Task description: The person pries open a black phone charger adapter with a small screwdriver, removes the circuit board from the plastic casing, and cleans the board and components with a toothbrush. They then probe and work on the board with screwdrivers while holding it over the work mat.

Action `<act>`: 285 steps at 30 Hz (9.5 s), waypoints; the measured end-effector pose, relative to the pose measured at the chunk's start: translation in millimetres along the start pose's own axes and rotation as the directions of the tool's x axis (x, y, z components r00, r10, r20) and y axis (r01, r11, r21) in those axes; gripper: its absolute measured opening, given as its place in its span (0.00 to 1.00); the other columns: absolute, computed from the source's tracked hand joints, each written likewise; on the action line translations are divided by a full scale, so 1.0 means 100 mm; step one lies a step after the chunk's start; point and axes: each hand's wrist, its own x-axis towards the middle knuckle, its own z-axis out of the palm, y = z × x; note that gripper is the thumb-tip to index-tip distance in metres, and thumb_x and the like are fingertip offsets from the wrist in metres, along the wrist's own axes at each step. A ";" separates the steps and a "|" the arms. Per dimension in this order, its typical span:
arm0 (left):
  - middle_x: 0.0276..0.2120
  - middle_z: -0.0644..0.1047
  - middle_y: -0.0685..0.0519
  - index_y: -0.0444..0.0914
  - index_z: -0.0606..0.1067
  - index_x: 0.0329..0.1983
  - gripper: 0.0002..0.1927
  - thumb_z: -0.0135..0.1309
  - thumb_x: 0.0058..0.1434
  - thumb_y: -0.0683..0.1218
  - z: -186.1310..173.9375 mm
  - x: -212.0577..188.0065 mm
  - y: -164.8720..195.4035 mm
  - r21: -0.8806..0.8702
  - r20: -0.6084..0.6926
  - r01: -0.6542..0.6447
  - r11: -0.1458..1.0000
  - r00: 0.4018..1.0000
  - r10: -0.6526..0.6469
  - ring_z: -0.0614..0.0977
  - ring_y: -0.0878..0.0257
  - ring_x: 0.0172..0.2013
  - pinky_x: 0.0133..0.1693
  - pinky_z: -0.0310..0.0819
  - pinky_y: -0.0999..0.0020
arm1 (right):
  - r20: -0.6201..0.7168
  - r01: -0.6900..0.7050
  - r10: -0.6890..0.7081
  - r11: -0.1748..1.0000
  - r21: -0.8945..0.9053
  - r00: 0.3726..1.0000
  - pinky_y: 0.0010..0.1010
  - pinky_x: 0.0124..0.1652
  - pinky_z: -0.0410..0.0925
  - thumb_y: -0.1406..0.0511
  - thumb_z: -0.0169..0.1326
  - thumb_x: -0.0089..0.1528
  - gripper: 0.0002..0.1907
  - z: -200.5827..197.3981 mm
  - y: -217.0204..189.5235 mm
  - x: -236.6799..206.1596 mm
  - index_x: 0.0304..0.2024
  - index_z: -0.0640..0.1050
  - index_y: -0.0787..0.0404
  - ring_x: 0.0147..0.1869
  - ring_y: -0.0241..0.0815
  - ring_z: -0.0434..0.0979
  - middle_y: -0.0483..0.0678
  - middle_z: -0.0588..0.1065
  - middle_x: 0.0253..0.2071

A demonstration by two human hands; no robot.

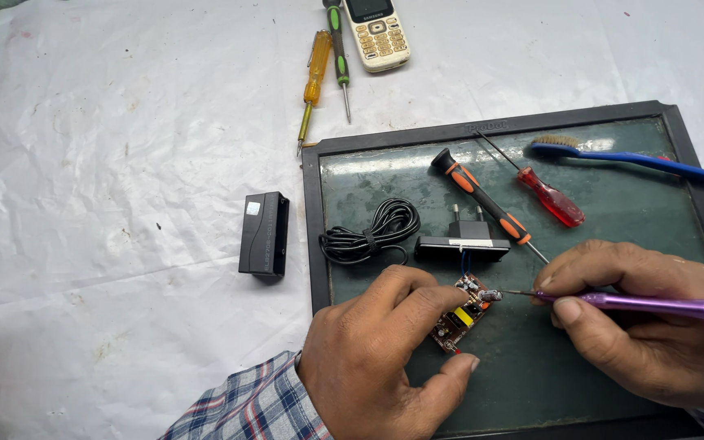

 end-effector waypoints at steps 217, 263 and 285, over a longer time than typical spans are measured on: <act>0.39 0.82 0.45 0.28 0.70 0.61 0.24 0.43 0.73 0.52 0.07 0.15 -0.29 -0.789 0.350 0.513 0.338 0.828 -0.439 0.80 0.69 0.22 0.21 0.77 0.76 | -0.334 0.255 -0.248 0.967 -0.022 0.909 0.24 0.35 0.75 0.69 0.56 0.63 0.10 0.07 -0.27 0.17 0.45 0.73 0.67 0.36 0.37 0.84 0.52 0.80 0.38; 0.38 0.82 0.46 0.28 0.71 0.61 0.25 0.41 0.74 0.53 0.08 0.13 -0.29 -0.779 0.369 0.529 0.336 0.820 -0.437 0.80 0.70 0.22 0.22 0.77 0.77 | -0.085 0.287 -0.300 0.948 -0.138 0.950 0.32 0.41 0.81 0.68 0.59 0.61 0.15 0.10 -0.37 0.24 0.50 0.78 0.64 0.44 0.45 0.89 0.58 0.83 0.45; 0.39 0.82 0.46 0.28 0.71 0.61 0.24 0.41 0.74 0.52 0.10 0.12 -0.30 -0.779 0.369 0.528 0.337 0.822 -0.435 0.80 0.70 0.22 0.22 0.77 0.77 | -0.035 0.342 -0.350 0.929 -0.144 0.936 0.33 0.42 0.81 0.68 0.60 0.61 0.16 0.11 -0.42 0.27 0.51 0.77 0.62 0.46 0.46 0.89 0.56 0.82 0.46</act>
